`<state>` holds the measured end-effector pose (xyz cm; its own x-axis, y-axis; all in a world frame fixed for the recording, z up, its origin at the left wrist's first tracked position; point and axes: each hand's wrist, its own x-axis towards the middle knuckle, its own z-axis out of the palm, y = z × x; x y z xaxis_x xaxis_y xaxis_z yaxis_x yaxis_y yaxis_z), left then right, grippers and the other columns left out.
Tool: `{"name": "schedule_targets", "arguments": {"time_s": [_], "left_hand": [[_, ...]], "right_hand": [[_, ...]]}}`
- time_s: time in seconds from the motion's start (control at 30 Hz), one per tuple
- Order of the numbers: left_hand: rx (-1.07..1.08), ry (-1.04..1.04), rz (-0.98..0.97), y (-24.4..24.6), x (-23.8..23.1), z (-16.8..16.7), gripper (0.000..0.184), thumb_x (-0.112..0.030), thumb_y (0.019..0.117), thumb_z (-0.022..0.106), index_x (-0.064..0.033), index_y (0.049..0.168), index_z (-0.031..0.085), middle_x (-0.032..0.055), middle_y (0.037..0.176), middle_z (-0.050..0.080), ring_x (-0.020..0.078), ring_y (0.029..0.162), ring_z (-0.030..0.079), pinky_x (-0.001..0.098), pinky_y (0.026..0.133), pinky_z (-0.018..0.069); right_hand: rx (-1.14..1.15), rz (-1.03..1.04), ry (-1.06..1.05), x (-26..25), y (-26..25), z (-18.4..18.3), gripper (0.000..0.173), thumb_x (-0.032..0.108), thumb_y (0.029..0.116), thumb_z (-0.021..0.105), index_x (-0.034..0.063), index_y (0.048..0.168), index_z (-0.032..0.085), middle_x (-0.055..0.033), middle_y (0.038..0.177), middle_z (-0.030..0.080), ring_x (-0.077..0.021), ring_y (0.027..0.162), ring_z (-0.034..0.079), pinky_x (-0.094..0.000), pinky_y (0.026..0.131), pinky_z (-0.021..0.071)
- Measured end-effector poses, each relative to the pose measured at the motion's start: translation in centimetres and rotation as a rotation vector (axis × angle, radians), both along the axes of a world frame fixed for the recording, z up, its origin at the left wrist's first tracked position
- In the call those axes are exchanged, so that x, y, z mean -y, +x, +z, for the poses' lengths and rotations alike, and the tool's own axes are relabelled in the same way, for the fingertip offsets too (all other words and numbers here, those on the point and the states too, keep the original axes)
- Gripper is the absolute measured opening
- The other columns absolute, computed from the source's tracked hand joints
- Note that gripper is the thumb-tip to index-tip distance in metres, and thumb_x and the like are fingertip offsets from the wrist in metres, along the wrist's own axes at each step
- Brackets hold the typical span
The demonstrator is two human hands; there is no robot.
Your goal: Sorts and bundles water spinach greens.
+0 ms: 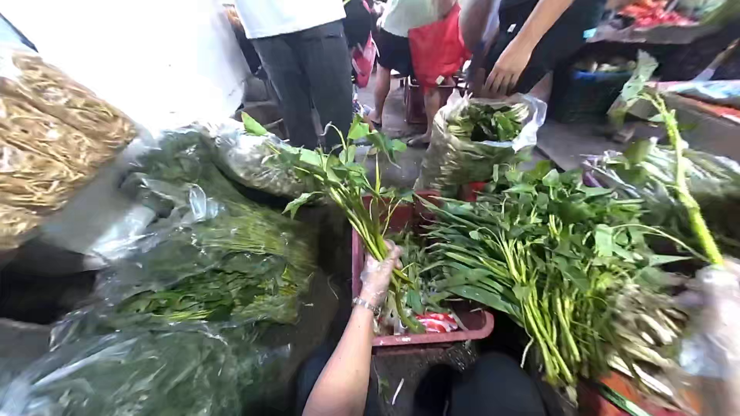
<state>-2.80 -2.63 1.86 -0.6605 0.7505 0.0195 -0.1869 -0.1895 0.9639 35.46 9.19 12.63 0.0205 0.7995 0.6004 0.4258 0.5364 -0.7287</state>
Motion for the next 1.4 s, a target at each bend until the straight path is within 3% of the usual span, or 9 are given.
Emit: {"name": "schedule_targets", "arguments": {"time_s": [0.07,0.13,0.47,0.77,0.83,0.9,1.1,1.23,1.4], "left_hand": [[-0.028,-0.088,0.065,0.0,0.2,0.4,0.024,-0.012,0.0988,0.065,0.0020,0.116,0.058,0.0013,0.079,0.064,0.0065,0.067,0.061,0.0246,0.068,0.0554],[-0.055,-0.130,0.105,0.0,0.5,0.9,0.024,-0.010,0.0991,0.065,0.0043,0.117,0.058,0.0029,0.081,0.063,0.0061,0.067,0.060,0.0234,0.066,0.0543],[0.028,-0.059,0.038,-1.0,0.6,-0.1,0.013,-0.013,0.1046,0.056,-0.0016,0.110,0.056,-0.0014,0.066,0.062,0.0073,0.057,0.062,0.0231,0.060,0.0568],[-0.043,-0.104,-0.025,-1.6,0.4,-0.4,0.025,-0.008,0.0980,0.065,0.0007,0.120,0.056,0.0023,0.078,0.066,0.0095,0.065,0.064,0.0268,0.066,0.0578],[0.009,-0.032,-0.077,-1.5,0.3,-0.3,0.015,-0.007,0.1015,0.057,-0.0013,0.116,0.057,-0.0011,0.073,0.063,0.0080,0.064,0.063,0.0259,0.067,0.0570],[0.121,0.105,-0.172,-1.4,0.3,-0.7,0.010,-0.007,0.1010,0.051,-0.0069,0.110,0.055,-0.0032,0.070,0.060,0.0082,0.063,0.062,0.0261,0.068,0.0567],[0.163,0.361,-0.464,-1.7,0.2,-1.8,0.022,-0.039,0.0883,0.077,-0.0204,0.092,0.065,-0.0029,0.083,0.068,0.0133,0.085,0.068,0.0346,0.086,0.0578],[0.226,0.422,-0.453,-1.8,0.3,-1.8,0.029,-0.046,0.0807,0.084,-0.0230,0.089,0.068,-0.0053,0.080,0.068,0.0119,0.080,0.068,0.0343,0.084,0.0594],[0.252,0.373,-0.241,-2.5,0.3,-2.5,0.017,-0.037,0.1009,0.061,-0.0209,0.096,0.061,-0.0063,0.073,0.062,0.0109,0.074,0.065,0.0365,0.083,0.0591]], "right_hand": [[-0.331,0.122,-0.249,-0.7,-1.4,-2.6,0.032,0.021,0.1085,0.045,0.0016,0.133,0.051,0.0069,0.085,0.059,0.0012,0.062,0.058,-0.0169,0.056,0.0527],[-0.535,0.139,-0.606,1.0,-5.7,-1.8,0.017,0.024,0.1100,0.041,0.0167,0.114,0.056,0.0121,0.071,0.059,0.0005,0.054,0.056,-0.0177,0.052,0.0526],[-0.734,0.473,-0.860,3.0,-16.3,-2.8,0.026,0.010,0.1100,0.038,0.0026,0.119,0.061,-0.0020,0.079,0.061,-0.0087,0.061,0.060,-0.0229,0.060,0.0563],[-0.006,-0.061,-0.430,0.0,-9.7,-4.3,0.041,0.019,0.1056,0.055,0.0040,0.143,0.050,-0.0123,0.107,0.065,-0.0158,0.081,0.065,-0.0363,0.072,0.0574],[0.362,-0.177,-0.435,-0.4,-7.6,-4.0,0.046,0.022,0.1044,0.058,0.0011,0.146,0.052,-0.0291,0.133,0.060,-0.0427,0.120,0.060,-0.0621,0.102,0.0460],[0.507,-0.194,-0.304,0.1,-7.0,-4.1,0.048,0.021,0.1028,0.057,-0.0001,0.146,0.052,-0.0374,0.145,0.047,-0.0582,0.134,0.044,-0.0734,0.109,0.0321],[0.452,0.532,-0.170,3.9,-15.5,-6.8,0.032,0.027,0.1026,0.056,0.0045,0.115,0.076,-0.0152,0.116,0.073,-0.0300,0.112,0.068,-0.0544,0.099,0.0525],[0.478,0.844,-0.483,5.6,-21.7,-8.2,0.037,0.019,0.1066,0.048,0.0106,0.138,0.065,-0.0115,0.139,0.064,-0.0229,0.132,0.058,-0.0458,0.114,0.0438],[0.376,0.960,-0.934,6.3,-25.0,-10.3,0.051,0.010,0.1056,0.046,0.0201,0.155,0.044,-0.0094,0.152,0.052,-0.0192,0.134,0.054,-0.0430,0.110,0.0462]]}}
